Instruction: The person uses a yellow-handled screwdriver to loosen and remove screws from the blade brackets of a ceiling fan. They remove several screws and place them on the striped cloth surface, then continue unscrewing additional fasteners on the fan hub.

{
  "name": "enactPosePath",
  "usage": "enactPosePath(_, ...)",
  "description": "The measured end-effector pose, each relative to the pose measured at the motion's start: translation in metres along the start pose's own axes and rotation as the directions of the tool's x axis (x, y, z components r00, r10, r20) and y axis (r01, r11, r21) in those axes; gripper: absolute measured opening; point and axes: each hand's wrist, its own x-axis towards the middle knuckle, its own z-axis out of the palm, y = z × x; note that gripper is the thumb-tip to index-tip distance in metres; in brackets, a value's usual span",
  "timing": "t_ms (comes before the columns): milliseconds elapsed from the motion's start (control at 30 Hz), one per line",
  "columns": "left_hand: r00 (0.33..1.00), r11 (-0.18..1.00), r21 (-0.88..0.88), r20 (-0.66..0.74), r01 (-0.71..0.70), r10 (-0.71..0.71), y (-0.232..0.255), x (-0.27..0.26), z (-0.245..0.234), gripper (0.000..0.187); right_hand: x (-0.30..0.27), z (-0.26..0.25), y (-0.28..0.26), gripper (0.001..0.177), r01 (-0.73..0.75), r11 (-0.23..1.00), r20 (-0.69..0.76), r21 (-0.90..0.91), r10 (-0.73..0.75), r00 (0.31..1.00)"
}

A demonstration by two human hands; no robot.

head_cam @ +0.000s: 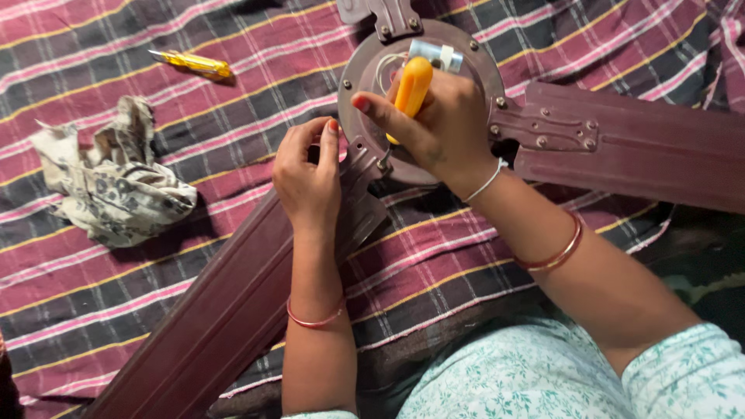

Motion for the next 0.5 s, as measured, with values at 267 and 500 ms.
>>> enactPosePath(267, 0.986, 0.97, -0.208, 0.089, -0.122, 0.143, 0.01, -0.011, -0.008, 0.015, 0.001, 0.008, -0.01, 0.04, -0.051, 0.989, 0.099, 0.136, 0.037, 0.994)
enactPosePath(500, 0.918, 0.914, -0.4, 0.334, -0.068, 0.214, 0.005, -0.02, 0.005, 0.029, 0.008, 0.006, 0.002, 0.03, -0.233, 0.861, 0.308, 0.452, 0.094, 0.947)
